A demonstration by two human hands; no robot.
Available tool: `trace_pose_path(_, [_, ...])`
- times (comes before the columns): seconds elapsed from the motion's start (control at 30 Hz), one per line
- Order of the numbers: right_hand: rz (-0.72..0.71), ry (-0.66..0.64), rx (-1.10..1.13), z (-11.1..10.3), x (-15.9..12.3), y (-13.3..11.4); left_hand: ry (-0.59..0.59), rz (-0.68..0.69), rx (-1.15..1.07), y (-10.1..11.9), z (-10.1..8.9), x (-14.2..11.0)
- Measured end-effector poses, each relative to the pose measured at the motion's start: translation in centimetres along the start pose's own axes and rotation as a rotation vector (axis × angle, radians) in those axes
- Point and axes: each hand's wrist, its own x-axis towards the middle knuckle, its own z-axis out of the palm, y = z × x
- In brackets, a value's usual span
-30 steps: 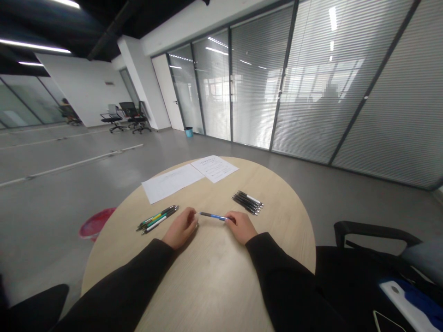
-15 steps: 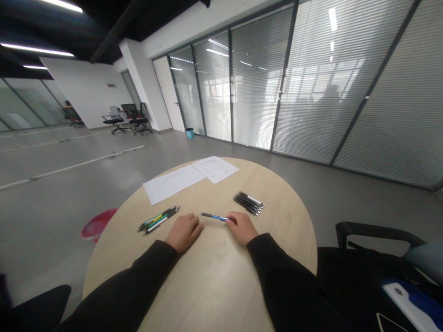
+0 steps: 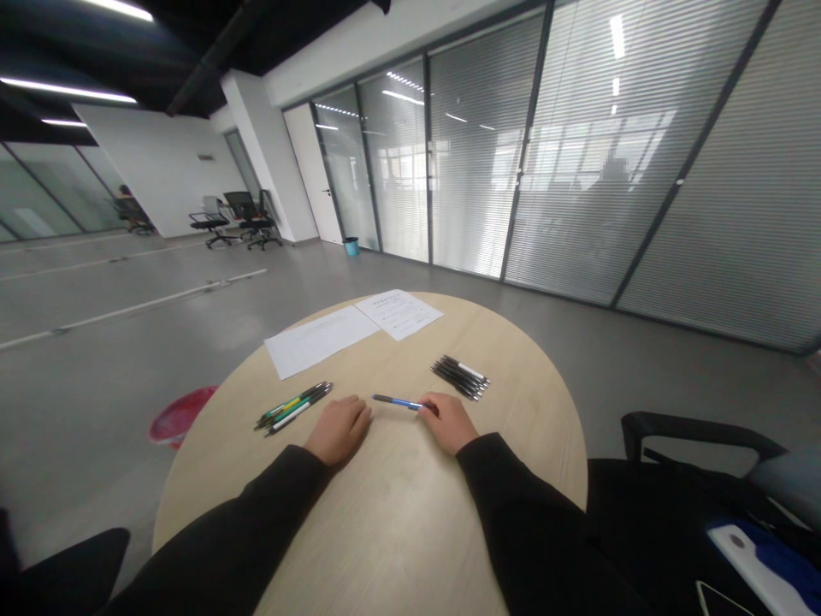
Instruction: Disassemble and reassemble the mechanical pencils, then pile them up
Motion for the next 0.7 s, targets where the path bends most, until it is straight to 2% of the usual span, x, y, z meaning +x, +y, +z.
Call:
trace_pose_path(0.2, [-0.001,-0.005,0.048,-0.1,-0.1,-0.3,0.104,-0.178,-0.308,-1.1,0.0,0.3])
trace_pose_path(0.3, [-0.002,-0.006,0.07,-0.1,-0.1,-0.2,0.118,-0.232,-0.441,-1.3,0.0,0.3])
trace_pose_path(0.5, [-0.016,-0.011,0.09,0.0,-0.1,0.0,0.104,-0.276,-0.608,-1.3,0.1,0.3])
trace_pose_path(0.7, [-0.026,-0.017,0.073,0.0,-0.1,0.0,0.072,-0.283,-0.669,-1.0,0.3,0.4])
